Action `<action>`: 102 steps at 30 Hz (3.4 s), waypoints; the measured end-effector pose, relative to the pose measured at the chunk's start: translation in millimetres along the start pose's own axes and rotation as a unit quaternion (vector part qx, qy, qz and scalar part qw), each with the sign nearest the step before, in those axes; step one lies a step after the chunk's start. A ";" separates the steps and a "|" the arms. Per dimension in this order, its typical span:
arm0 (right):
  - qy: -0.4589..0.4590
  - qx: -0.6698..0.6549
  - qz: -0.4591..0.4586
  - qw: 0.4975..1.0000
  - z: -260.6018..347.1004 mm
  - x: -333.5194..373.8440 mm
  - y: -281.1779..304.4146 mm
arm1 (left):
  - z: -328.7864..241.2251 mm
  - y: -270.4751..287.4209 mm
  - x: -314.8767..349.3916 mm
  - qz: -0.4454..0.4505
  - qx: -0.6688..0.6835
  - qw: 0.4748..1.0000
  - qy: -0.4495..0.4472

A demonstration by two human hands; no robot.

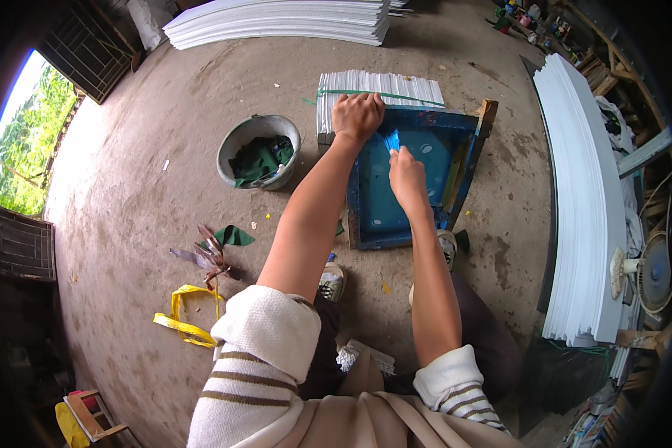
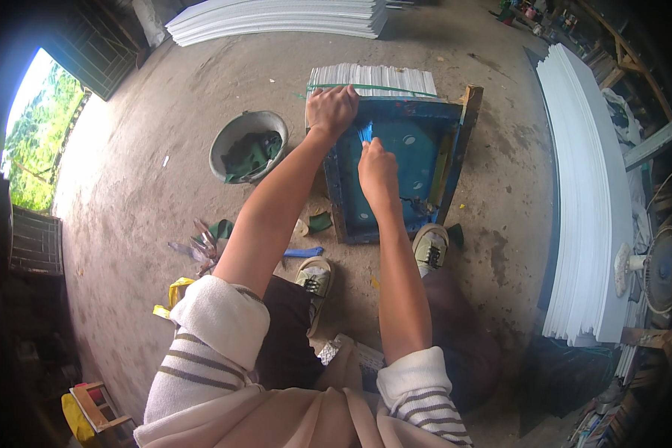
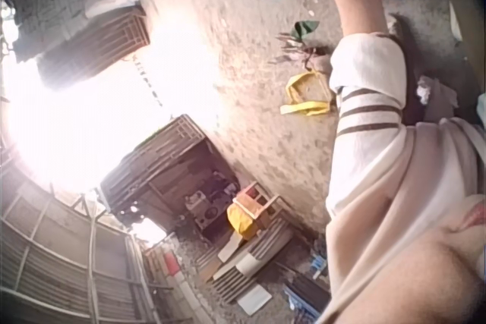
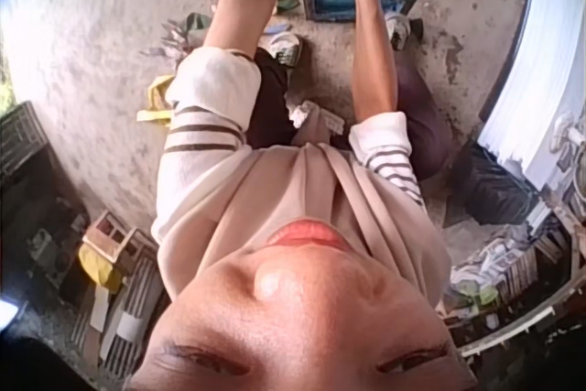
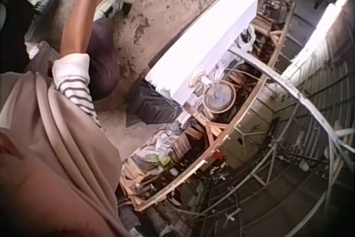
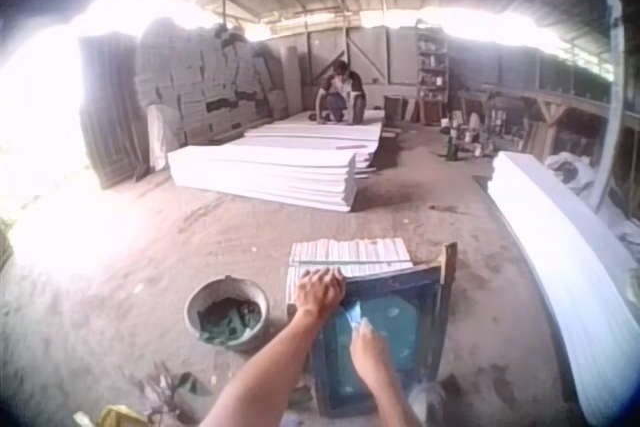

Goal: The person applies blue tape to the edges of a blue rectangular frame, pressing it down along the perimeter. They then peel off the tape from the frame and place it into a nearby bucket.

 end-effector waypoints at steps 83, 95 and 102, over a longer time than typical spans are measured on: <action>-0.108 -0.203 0.084 0.970 -28.4 -27.3 -39.1 | -12.2 43.7 10.8 -0.054 0.029 0.998 -0.023; -0.099 -0.107 0.120 0.982 -30.2 -13.0 -22.6 | -27.8 67.5 21.9 0.126 0.094 0.988 -0.001; 0.062 0.197 -0.103 0.973 -4.5 8.9 10.8 | -16.3 51.0 12.2 0.300 0.114 0.942 0.096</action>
Point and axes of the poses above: each hand's wrist, its own x-axis away from the middle knuckle, its own y-axis out of the back of the hand, z = x × y, the point moved 7 cm from there along -x, towards the middle knuckle, and after that the axes turned 5 degrees about x, right-handed, at the moved point
